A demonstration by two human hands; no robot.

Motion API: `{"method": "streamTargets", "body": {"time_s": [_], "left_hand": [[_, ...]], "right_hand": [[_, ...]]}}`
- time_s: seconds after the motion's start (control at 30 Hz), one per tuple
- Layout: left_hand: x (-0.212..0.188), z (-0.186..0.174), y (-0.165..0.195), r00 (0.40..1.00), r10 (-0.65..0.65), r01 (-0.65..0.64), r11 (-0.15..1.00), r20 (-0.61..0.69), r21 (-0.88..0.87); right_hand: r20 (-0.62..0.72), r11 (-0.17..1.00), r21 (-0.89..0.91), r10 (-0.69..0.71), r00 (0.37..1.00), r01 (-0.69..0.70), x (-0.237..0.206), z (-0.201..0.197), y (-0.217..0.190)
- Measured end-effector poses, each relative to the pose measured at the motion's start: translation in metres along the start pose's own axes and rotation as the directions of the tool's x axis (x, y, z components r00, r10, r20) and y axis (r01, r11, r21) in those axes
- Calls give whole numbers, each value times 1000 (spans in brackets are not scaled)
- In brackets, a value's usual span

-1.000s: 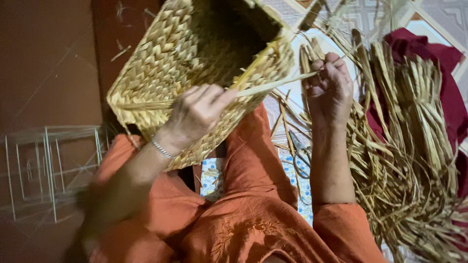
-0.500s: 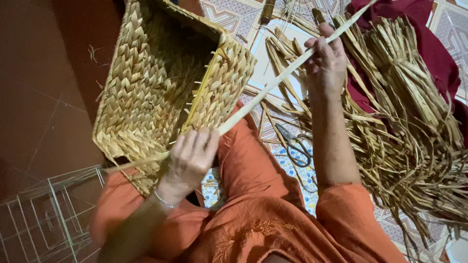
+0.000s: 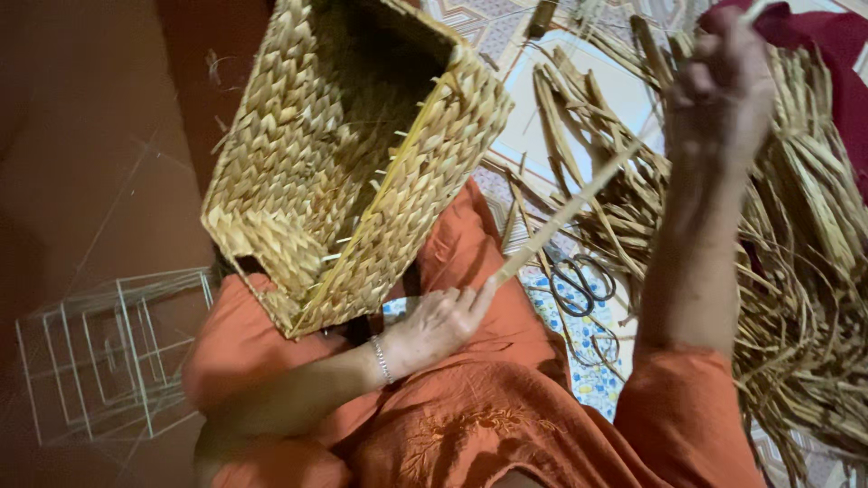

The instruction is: The person weaves a rectangular basket by hand, interlacing dried palm leaves along the rim. They repeatedly tuck and pull strands to secure the weave, occasionally adjusting the basket's position on their lap.

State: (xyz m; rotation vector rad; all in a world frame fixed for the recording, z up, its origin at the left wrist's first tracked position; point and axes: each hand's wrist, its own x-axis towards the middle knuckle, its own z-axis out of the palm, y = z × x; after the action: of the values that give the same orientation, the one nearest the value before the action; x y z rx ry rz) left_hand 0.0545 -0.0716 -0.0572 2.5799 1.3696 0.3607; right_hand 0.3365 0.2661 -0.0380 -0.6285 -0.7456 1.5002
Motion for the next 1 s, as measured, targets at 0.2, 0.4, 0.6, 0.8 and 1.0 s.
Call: {"method": "streamTargets", "body": {"time_s": [0.2,0.4,0.6,0.8,1.0], "left_hand": [[18,-27,-4,1000,21,-22,996,-12,-85],[70,-97,-87,779,26,9,999,-627,52],[118,-121,-142,666,-266,197,964,-697,-180],[136,-101,-177,686,-524,201,804,-505,-560],[139,-90,-190,722,-567,119,665,-396,-737]], "right_hand": [[33,982,-186,-24,999,30,30,-34,-61],[278,670,-670,-170,945,318,16,8,-54],[614,682,-537,-88,785,497,-36,101,56],[416,858,-472,17,909,200,-62,142,98],[386,918,-371,20,922,136,-63,153,113]]}}
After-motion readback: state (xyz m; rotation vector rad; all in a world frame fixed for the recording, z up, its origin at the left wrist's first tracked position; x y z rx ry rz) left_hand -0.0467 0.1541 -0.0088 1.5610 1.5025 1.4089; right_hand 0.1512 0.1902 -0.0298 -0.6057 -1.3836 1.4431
